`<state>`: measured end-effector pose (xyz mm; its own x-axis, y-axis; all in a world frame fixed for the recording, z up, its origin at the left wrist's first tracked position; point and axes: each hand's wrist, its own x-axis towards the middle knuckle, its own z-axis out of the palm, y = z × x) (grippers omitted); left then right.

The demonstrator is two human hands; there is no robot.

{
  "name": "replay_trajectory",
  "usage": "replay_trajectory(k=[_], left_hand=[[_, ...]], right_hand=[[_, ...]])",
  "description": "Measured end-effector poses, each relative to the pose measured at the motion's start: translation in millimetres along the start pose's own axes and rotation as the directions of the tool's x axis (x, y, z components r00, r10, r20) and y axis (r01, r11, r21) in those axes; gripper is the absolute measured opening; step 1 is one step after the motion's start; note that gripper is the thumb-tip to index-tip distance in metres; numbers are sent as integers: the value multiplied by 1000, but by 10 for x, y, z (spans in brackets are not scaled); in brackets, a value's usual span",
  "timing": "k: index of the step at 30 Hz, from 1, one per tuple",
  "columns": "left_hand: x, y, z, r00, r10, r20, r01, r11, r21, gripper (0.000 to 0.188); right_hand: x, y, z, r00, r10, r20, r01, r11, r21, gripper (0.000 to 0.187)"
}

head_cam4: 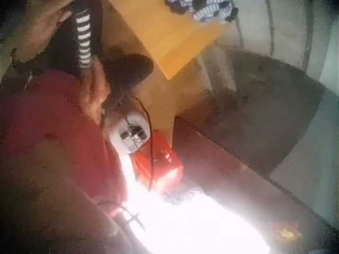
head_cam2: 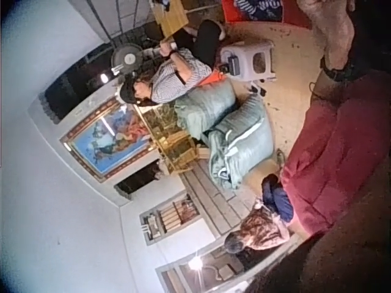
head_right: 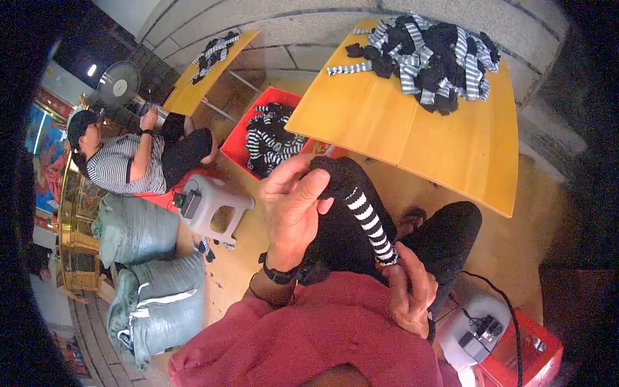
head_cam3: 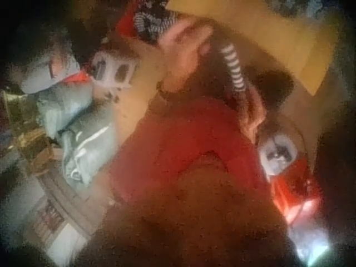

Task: Stuffing striped fabric sleeves with black filling material using a tool.

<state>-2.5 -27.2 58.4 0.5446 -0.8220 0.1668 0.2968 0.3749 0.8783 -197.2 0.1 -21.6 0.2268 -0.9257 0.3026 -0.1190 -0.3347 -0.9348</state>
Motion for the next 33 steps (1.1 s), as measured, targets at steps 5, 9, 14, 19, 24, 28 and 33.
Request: replay_trajectory(k=[5, 9, 14, 19, 24, 28, 33], left_hand=[[-22, 50, 18, 993, -94, -67, 97, 994, 43, 16], [-82, 2, 8, 989, -131, 62, 132, 991, -8, 12], [-153, -110, -63, 985, -6, 174, -13, 994, 109, 9], [-180, -125, -84, 957, 39, 288, -97, 977, 191, 9], [-181, -200, -168, 962, 49, 269, -103, 976, 191, 13], [-203, -118, -34, 995, -82, 59, 78, 994, 74, 14], [-180, -65, -76, 1000, 9, -24, -7, 997, 76, 23]], right_hand=[[89, 16, -66, 989, -131, 70, 136, 989, -60, 26], [18, 35, -24, 989, -150, 22, 151, 987, -57, 27], [-80, 46, 30, 999, -8, -35, 10, 998, 60, 32], [-112, 42, -14, 958, 269, 99, -287, 896, 340, 35], [-8, -72, -50, 811, 353, 466, -585, 491, 646, 35], [-41, 18, 48, 953, 218, 208, -287, 869, 403, 33], [-65, -4, 20, 991, 30, 131, -57, 977, 206, 32]])
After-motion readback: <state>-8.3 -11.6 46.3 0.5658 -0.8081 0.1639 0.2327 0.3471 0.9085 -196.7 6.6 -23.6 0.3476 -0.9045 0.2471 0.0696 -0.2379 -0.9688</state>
